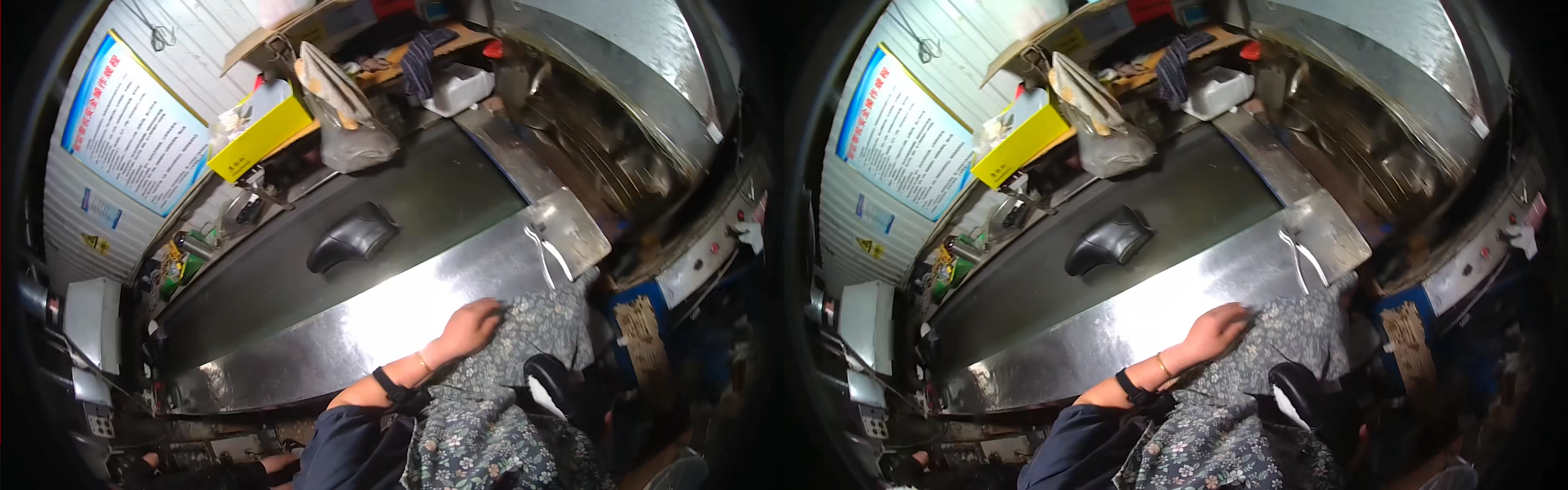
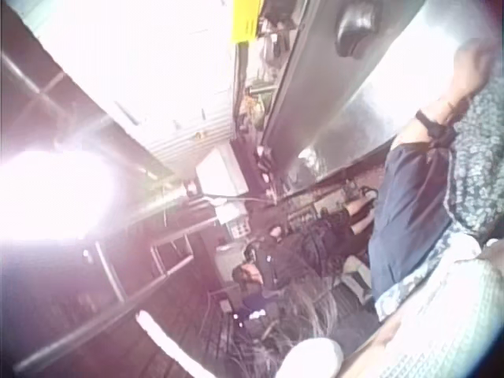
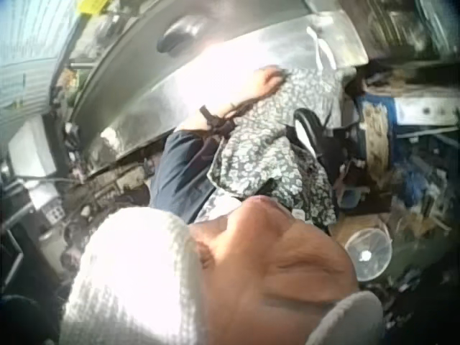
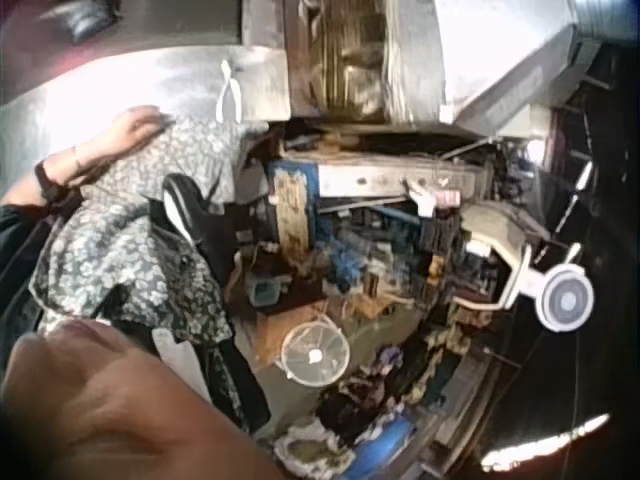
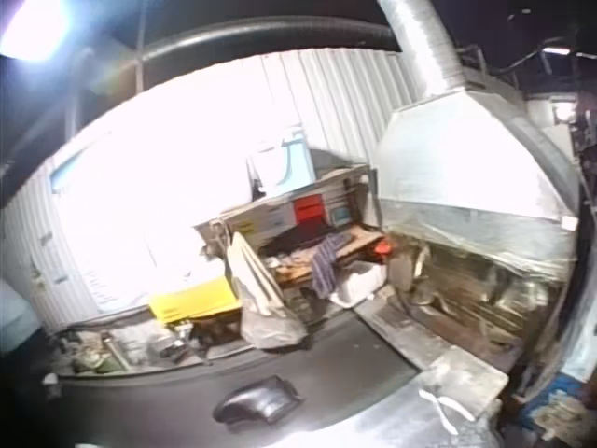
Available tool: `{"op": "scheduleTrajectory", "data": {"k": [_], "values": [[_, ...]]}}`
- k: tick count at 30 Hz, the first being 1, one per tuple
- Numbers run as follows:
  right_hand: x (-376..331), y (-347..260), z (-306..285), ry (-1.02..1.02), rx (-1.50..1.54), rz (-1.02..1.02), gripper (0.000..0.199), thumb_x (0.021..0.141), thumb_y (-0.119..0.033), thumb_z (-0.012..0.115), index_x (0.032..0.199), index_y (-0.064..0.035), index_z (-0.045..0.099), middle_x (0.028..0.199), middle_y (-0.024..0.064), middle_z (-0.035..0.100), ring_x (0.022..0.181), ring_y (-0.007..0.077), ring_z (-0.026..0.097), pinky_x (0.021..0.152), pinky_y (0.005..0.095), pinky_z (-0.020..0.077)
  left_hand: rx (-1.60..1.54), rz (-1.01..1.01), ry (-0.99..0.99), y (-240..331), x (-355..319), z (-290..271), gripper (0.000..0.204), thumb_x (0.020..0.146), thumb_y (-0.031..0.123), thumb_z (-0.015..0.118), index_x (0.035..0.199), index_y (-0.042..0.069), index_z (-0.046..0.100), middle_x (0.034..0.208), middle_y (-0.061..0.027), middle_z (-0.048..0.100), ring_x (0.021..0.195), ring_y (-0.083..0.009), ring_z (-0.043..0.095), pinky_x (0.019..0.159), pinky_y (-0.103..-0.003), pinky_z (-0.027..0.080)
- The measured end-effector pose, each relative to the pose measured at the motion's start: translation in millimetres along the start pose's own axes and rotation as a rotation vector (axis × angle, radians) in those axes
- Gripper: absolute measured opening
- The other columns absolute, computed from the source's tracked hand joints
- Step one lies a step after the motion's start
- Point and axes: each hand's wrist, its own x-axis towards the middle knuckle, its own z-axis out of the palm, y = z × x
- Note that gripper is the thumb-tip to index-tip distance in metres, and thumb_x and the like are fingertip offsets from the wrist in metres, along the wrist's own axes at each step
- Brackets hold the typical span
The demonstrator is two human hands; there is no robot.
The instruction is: Assembling shoe components and using machinery to process them in a factory setting.
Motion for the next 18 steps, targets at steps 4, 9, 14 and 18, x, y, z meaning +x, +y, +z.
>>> {"op": "scheduleTrajectory", "data": {"k": [4,9,14,18], "values": [[50.4,-11.2,25.6,0.162,0.135,-0.291,0.057,0.097,-0.037,0.058,0.143,-0.0042,0.047,0.142,0.0124,0.051,0.127,0.0260,0.051,0.110,0.0397,0.0385,0.380,-0.096,0.128,-90.1,-35.1,-19.2,0.032,0.084,0.012,0.063,0.114,-0.001,0.061,0.127,-0.0268,0.057,0.119,-0.0438,0.053,0.102,-0.049,0.044],[215.9,-114.3,71.4,0.349,-0.037,-0.588,0.056,0.097,-0.036,0.059,0.142,-0.0052,0.049,0.143,0.0120,0.051,0.127,0.0263,0.051,0.110,0.0393,0.0372,0.541,0.046,0.223,-117.7,-56.1,-5.1,0.046,0.090,0.015,0.055,0.131,-0.005,0.051,0.133,-0.0246,0.051,0.126,-0.0388,0.048,0.109,-0.047,0.036],[446.7,-188.2,84.0,0.177,-0.589,-0.663,0.052,0.093,-0.031,0.065,0.137,-0.0063,0.055,0.138,0.0121,0.055,0.123,0.0254,0.053,0.106,0.0378,0.0389,0.563,0.067,0.261,-107.8,-50.4,-10.4,0.045,0.088,0.014,0.057,0.129,-0.002,0.052,0.134,-0.0217,0.051,0.124,-0.0381,0.050,0.106,-0.049,0.038],[467.3,-123.3,147.8,-0.146,-0.462,-0.458,0.038,0.102,-0.018,0.048,0.136,-0.0015,0.052,0.129,0.0135,0.060,0.116,0.0244,0.060,0.103,0.0322,0.0478,0.528,0.060,0.284,-102.2,-50.8,-16.5,0.045,0.087,0.014,0.057,0.130,-0.002,0.052,0.135,-0.0214,0.051,0.125,-0.0379,0.049,0.107,-0.049,0.038]]}}
